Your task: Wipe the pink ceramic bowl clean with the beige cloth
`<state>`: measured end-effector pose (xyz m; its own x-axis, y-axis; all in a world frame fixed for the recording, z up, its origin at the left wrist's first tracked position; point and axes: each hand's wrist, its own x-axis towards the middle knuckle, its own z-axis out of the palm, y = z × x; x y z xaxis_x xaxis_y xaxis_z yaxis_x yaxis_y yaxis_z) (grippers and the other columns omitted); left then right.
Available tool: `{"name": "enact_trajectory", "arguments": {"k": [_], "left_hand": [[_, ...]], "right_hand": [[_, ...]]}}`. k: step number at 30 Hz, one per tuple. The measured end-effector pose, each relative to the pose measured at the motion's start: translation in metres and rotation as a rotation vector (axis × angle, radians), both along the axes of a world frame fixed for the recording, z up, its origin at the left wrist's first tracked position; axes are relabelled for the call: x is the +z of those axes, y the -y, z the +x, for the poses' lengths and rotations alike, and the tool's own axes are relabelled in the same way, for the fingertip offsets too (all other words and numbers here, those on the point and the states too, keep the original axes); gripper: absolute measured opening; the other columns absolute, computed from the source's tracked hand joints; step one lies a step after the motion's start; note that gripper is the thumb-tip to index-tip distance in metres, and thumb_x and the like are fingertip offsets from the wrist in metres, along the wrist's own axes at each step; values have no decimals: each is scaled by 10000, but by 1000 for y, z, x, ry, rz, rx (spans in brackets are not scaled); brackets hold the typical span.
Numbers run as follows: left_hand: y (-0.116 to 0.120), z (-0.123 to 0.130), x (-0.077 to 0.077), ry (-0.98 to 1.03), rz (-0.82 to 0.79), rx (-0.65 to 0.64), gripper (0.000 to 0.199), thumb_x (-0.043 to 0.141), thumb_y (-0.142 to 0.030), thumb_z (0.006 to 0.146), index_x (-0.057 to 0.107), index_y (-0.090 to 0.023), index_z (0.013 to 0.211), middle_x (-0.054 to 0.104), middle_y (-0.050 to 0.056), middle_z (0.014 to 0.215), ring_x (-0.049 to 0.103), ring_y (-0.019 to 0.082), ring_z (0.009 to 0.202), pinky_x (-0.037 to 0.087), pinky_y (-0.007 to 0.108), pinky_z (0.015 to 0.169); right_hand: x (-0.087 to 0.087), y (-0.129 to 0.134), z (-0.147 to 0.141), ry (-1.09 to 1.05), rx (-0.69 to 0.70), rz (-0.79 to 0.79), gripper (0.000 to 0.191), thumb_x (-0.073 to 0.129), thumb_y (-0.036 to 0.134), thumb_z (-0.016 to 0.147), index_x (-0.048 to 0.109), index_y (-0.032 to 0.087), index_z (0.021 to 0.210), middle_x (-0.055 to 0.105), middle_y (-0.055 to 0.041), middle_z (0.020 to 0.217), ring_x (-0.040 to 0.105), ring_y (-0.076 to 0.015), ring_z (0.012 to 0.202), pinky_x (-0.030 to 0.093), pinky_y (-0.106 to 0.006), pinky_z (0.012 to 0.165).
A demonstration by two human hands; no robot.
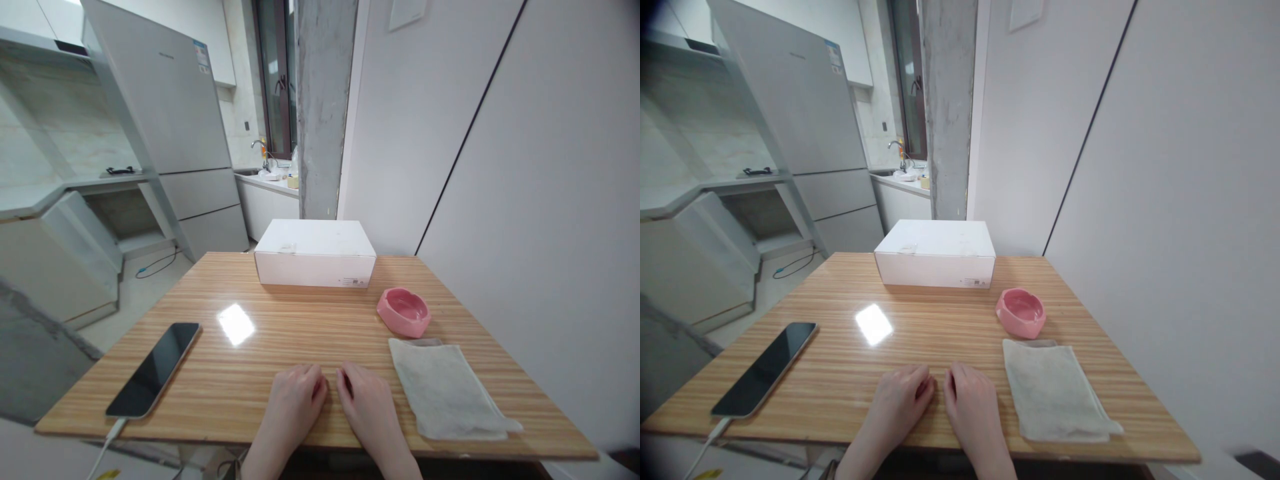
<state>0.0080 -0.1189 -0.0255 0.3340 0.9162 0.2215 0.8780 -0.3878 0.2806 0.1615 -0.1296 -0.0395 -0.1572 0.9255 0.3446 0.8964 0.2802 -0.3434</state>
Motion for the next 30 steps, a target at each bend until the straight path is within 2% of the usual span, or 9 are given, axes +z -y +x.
{"name": "enact_trajectory", "arguments": {"k": [17, 20, 22, 24, 26, 27, 29, 30], "left_hand": [[0, 0, -1, -8, -25, 0, 215, 442, -153, 860, 587, -205, 709, 672, 11, 696, 636, 172, 664, 353, 266, 577], [-2, 7, 0, -22, -81, 78, 243, 426, -179, 874, 595, -203, 702, 680, 25, 684, 645, 187, 667, 359, 267, 578], [-6, 16, 11, 11, -135, 137, 234, 435, -210, 874, 596, -199, 706, 675, 32, 679, 640, 197, 660, 371, 271, 576], [-13, 29, 31, 130, -146, 113, 170, 476, -249, 860, 594, -196, 750, 661, 28, 718, 625, 192, 684, 401, 276, 600], [-25, 47, 56, 331, -65, -16, 111, 540, -292, 830, 585, -196, 862, 640, 28, 837, 605, 183, 792, 443, 285, 693], [-33, 58, 67, 430, -12, -114, 148, 575, -287, 807, 577, -194, 922, 626, 34, 912, 591, 181, 872, 452, 290, 765], [-53, 84, 80, 587, 45, -329, 381, 644, -303, 762, 534, -202, 1113, 572, 57, 1115, 532, 185, 1068, 419, 302, 932], [-64, 98, 81, 637, 39, -393, 547, 694, -343, 720, 488, -208, 1209, 525, 72, 1215, 488, 199, 1151, 386, 318, 996]], "right_hand": [[3, 0, -1, 2, -1, 55, 268, 399, 191, 930, 496, 215, 681, 604, 10, 627, 590, -150, 582, 299, -262, 555], [3, 0, -1, 4, -2, 22, 267, 408, 192, 929, 513, 214, 685, 626, 4, 642, 608, -158, 602, 311, -261, 566], [3, 0, 0, 22, 2, -6, 242, 426, 169, 912, 550, 211, 708, 656, -5, 656, 629, -167, 610, 320, -263, 564], [2, 0, 0, 75, -11, -26, 190, 481, 133, 857, 595, 201, 720, 685, -30, 660, 650, -193, 606, 323, -275, 555], [0, 0, 1, 135, -46, -33, 163, 532, 102, 791, 625, 189, 688, 697, -58, 643, 661, -221, 595, 318, -289, 542], [-1, 0, 1, 150, -67, -33, 169, 545, 99, 776, 627, 187, 657, 696, -66, 629, 663, -230, 590, 313, -294, 535], [-2, 0, 1, 144, -92, -35, 220, 538, 121, 801, 616, 191, 608, 688, -66, 604, 663, -230, 577, 301, -297, 524], [-2, 0, 1, 129, -90, -39, 238, 523, 136, 825, 615, 194, 612, 686, -60, 602, 663, -226, 574, 296, -297, 521]]}}
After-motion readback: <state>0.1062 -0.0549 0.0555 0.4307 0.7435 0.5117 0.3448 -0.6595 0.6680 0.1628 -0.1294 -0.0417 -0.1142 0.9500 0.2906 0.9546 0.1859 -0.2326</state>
